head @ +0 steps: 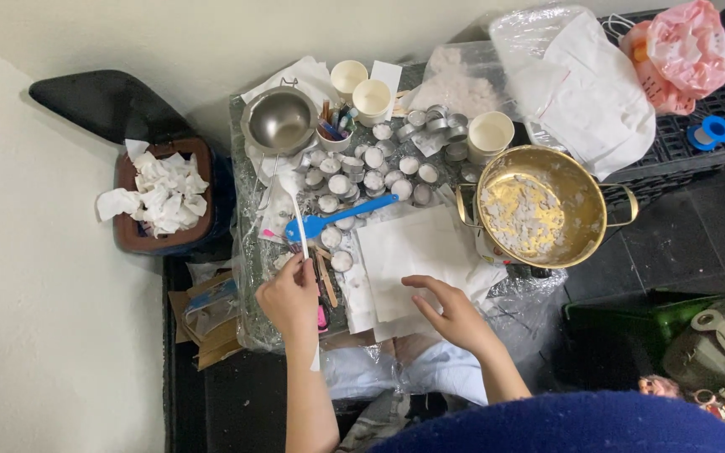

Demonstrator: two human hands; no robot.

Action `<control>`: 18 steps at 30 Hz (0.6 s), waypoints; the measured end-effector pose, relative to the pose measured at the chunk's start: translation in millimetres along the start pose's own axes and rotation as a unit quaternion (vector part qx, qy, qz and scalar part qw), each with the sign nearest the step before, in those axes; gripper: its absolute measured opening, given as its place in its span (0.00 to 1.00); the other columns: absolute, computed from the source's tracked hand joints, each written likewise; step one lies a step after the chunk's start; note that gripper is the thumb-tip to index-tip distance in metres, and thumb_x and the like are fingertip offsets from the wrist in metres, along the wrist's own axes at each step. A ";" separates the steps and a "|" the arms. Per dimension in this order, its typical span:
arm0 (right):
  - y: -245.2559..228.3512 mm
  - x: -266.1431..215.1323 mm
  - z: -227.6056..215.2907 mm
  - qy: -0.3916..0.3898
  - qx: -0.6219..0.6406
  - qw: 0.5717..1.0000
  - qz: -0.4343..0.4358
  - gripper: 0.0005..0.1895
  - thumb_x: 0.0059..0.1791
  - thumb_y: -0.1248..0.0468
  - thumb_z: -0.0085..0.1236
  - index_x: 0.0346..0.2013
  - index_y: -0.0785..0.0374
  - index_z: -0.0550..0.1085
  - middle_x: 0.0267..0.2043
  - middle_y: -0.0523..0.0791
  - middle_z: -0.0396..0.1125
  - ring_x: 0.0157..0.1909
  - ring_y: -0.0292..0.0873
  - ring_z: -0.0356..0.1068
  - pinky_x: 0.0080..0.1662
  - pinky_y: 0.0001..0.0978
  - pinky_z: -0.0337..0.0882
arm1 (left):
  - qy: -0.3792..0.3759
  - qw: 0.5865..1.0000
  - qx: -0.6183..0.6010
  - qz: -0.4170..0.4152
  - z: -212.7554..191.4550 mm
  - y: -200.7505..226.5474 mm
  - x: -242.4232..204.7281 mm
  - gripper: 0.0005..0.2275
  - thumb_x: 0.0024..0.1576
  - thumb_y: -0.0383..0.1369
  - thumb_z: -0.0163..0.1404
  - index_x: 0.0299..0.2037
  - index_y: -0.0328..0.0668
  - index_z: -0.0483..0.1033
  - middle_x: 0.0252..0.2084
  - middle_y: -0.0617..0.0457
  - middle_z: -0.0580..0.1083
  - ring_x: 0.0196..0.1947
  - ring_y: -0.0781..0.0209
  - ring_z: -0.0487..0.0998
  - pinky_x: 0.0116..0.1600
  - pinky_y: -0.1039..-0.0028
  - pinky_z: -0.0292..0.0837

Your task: Preparing candle making materials by cutting wax and mixing ingredients in a bowl.

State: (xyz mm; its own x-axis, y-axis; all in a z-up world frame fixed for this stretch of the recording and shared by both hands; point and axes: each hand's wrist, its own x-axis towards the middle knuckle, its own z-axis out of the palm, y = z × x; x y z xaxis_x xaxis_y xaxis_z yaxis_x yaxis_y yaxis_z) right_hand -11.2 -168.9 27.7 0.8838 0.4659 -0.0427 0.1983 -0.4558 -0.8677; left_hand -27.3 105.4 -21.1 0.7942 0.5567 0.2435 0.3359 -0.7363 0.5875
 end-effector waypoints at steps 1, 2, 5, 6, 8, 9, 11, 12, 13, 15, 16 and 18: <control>2.2 -2.4 1.4 -0.001 0.001 1.000 0.001 0.17 0.53 0.63 0.53 0.56 0.60 0.74 0.55 0.47 0.74 0.59 0.48 0.74 0.58 0.38 0.70 | 0.000 1.000 0.001 -0.001 -10.4 2.9 -4.2 0.07 0.59 0.37 0.56 0.42 0.50 0.84 0.27 0.54 0.80 0.27 0.57 0.80 0.50 0.65 0.64; 4.8 -2.4 0.8 -0.003 0.024 1.000 -0.013 0.16 0.53 0.64 0.53 0.56 0.60 0.74 0.55 0.47 0.75 0.59 0.48 0.74 0.59 0.38 0.71 | 0.011 1.000 -0.004 0.002 -19.1 7.3 -6.8 0.06 0.59 0.37 0.57 0.42 0.49 0.84 0.29 0.55 0.81 0.25 0.60 0.80 0.51 0.64 0.63; -7.7 -0.7 -1.2 0.004 0.078 0.996 -0.031 0.20 0.53 0.65 0.52 0.61 0.59 0.68 0.55 0.45 0.76 0.59 0.45 0.75 0.60 0.37 0.70 | 0.024 1.000 -0.001 0.018 -42.5 30.7 -17.8 0.05 0.59 0.36 0.58 0.41 0.49 0.84 0.30 0.58 0.82 0.24 0.64 0.80 0.51 0.63 0.62; -14.9 -2.8 -0.1 0.013 0.110 0.993 -0.031 0.26 0.53 0.65 0.52 0.66 0.58 0.62 0.55 0.44 0.76 0.59 0.43 0.75 0.61 0.36 0.68 | 0.019 0.999 0.008 0.031 -50.5 39.1 -24.1 0.05 0.59 0.35 0.58 0.40 0.50 0.85 0.29 0.59 0.82 0.25 0.66 0.79 0.52 0.63 0.61; -19.0 2.7 8.4 0.040 0.093 0.992 -0.081 0.28 0.52 0.67 0.51 0.68 0.59 0.60 0.56 0.44 0.74 0.58 0.44 0.74 0.60 0.37 0.69 | 0.011 0.997 -0.015 0.078 -58.2 64.7 -40.1 0.05 0.57 0.35 0.59 0.40 0.49 0.84 0.29 0.59 0.82 0.26 0.67 0.80 0.54 0.62 0.60; -21.0 5.7 11.8 0.068 0.073 0.986 -0.132 0.31 0.51 0.69 0.50 0.69 0.60 0.58 0.57 0.45 0.73 0.57 0.45 0.74 0.60 0.37 0.69 | 0.004 0.991 -0.040 0.127 -61.6 78.3 -47.9 0.05 0.55 0.34 0.60 0.39 0.48 0.84 0.30 0.59 0.82 0.28 0.68 0.81 0.56 0.61 0.59; -41.4 14.0 7.5 0.100 -0.031 0.983 -0.152 0.28 0.48 0.69 0.56 0.63 0.59 0.65 0.52 0.47 0.73 0.49 0.48 0.74 0.51 0.38 0.71 | -0.018 0.985 -0.065 0.157 -63.9 94.2 -61.2 0.05 0.55 0.34 0.59 0.39 0.49 0.84 0.29 0.60 0.82 0.28 0.69 0.81 0.56 0.62 0.60; -51.1 16.1 5.0 0.128 -0.136 0.968 -0.168 0.25 0.45 0.68 0.62 0.58 0.59 0.73 0.47 0.49 0.72 0.42 0.50 0.73 0.42 0.39 0.73 | -0.042 0.978 -0.091 0.184 -65.1 102.2 -70.1 0.04 0.55 0.34 0.59 0.38 0.49 0.84 0.29 0.60 0.82 0.27 0.70 0.81 0.56 0.63 0.61; -45.9 14.0 6.4 0.128 -0.135 0.968 -0.166 0.25 0.45 0.68 0.62 0.58 0.59 0.73 0.47 0.49 0.72 0.42 0.50 0.73 0.42 0.39 0.73 | -0.044 0.978 -0.091 0.184 -64.1 104.7 -76.4 0.04 0.55 0.34 0.59 0.38 0.49 0.84 0.29 0.60 0.82 0.27 0.70 0.81 0.56 0.63 0.61; -36.3 18.5 4.8 0.178 -0.178 0.945 -0.207 0.15 0.44 0.62 0.68 0.42 0.58 0.74 0.39 0.46 0.71 0.37 0.50 0.73 0.36 0.39 0.72 | -0.050 0.962 -0.117 0.240 -58.8 112.6 -80.5 0.04 0.55 0.33 0.60 0.38 0.47 0.81 0.30 0.62 0.81 0.30 0.68 0.81 0.60 0.59 0.61; -33.7 17.7 1.9 0.181 -0.179 0.944 -0.208 0.15 0.44 0.62 0.68 0.42 0.58 0.74 0.39 0.46 0.71 0.37 0.50 0.73 0.36 0.39 0.72 | -0.048 0.962 -0.118 0.243 -59.9 114.8 -82.1 0.04 0.55 0.33 0.60 0.38 0.47 0.81 0.30 0.62 0.81 0.30 0.68 0.81 0.60 0.59 0.61; -27.6 14.6 -3.0 0.204 -0.239 0.923 -0.223 0.11 0.45 0.63 0.67 0.38 0.60 0.76 0.37 0.45 0.72 0.32 0.49 0.73 0.32 0.38 0.70 | -0.072 0.947 -0.165 0.265 -62.1 118.6 -86.9 0.09 0.57 0.35 0.59 0.46 0.47 0.81 0.30 0.61 0.79 0.33 0.67 0.81 0.66 0.56 0.59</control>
State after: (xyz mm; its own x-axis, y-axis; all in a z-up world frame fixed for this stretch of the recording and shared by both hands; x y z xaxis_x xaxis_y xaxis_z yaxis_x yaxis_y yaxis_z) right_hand -2.5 -151.8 52.5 0.7363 0.4081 0.5398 0.6585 -0.6156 -0.4329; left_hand -87.9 -6.5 75.3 0.8758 0.0675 0.4780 -0.2862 -0.7247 0.6268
